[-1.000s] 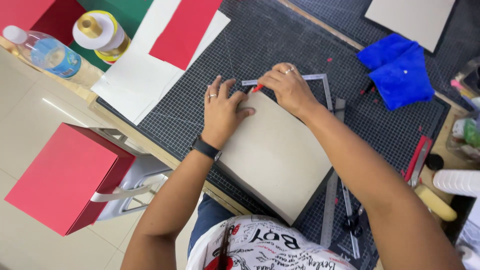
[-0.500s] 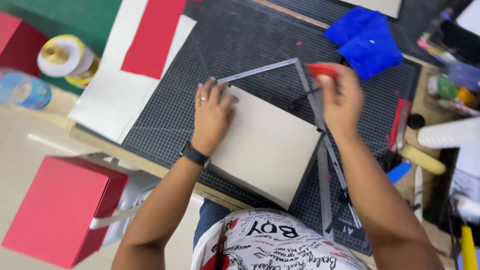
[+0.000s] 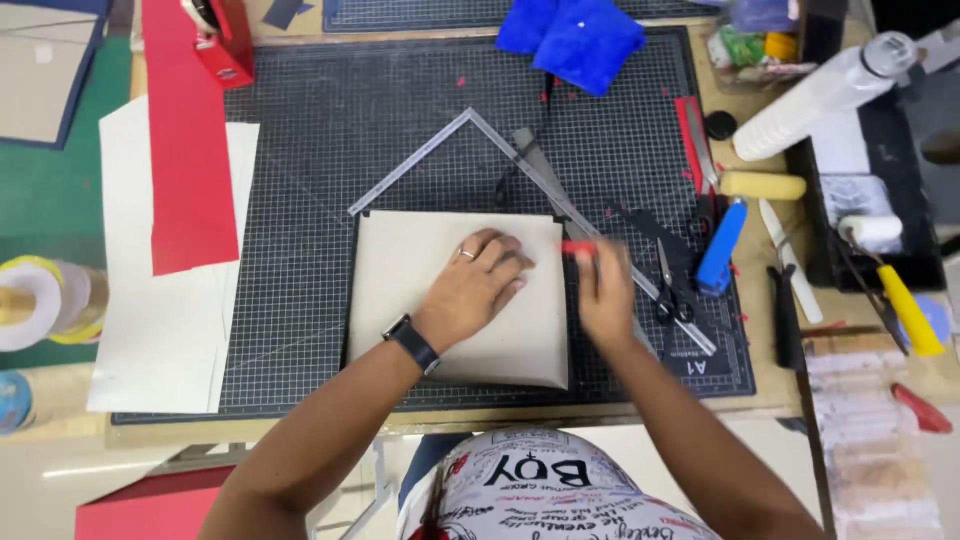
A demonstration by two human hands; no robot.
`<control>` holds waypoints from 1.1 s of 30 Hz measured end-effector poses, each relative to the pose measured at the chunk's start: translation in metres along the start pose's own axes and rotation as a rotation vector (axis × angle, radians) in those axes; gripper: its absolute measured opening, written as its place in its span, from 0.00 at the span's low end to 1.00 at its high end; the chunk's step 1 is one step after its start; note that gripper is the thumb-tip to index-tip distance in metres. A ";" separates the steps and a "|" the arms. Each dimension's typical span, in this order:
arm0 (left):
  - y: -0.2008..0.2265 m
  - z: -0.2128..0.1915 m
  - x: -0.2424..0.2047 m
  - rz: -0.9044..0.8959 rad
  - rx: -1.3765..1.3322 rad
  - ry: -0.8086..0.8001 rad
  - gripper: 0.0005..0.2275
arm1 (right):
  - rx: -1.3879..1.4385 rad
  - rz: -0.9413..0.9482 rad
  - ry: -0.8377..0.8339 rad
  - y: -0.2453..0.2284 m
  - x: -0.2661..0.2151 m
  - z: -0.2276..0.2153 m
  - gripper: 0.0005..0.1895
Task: Measuring, marking, and cutting cardboard to assemble a box
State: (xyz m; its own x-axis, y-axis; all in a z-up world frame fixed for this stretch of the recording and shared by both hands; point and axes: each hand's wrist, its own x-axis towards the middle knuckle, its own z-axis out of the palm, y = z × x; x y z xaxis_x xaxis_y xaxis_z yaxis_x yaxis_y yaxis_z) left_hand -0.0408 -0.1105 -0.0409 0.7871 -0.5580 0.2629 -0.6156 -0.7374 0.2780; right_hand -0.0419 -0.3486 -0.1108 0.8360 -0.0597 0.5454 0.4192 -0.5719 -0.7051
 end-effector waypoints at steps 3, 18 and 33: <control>-0.002 0.001 0.000 0.000 0.006 -0.022 0.11 | 0.023 0.021 0.014 -0.026 0.055 0.008 0.11; -0.002 0.006 -0.001 -0.006 -0.001 -0.099 0.13 | -0.111 0.059 0.155 -0.025 0.034 0.005 0.09; 0.003 -0.009 -0.004 0.061 -0.054 -0.143 0.14 | -0.114 0.000 -0.013 -0.104 -0.036 -0.047 0.12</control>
State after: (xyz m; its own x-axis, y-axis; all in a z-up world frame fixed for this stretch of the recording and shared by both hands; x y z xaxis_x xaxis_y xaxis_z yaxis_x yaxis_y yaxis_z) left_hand -0.0460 -0.1073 -0.0326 0.7435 -0.6523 0.1472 -0.6603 -0.6812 0.3162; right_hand -0.1322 -0.3249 -0.0356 0.8411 -0.0494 0.5386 0.3766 -0.6612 -0.6489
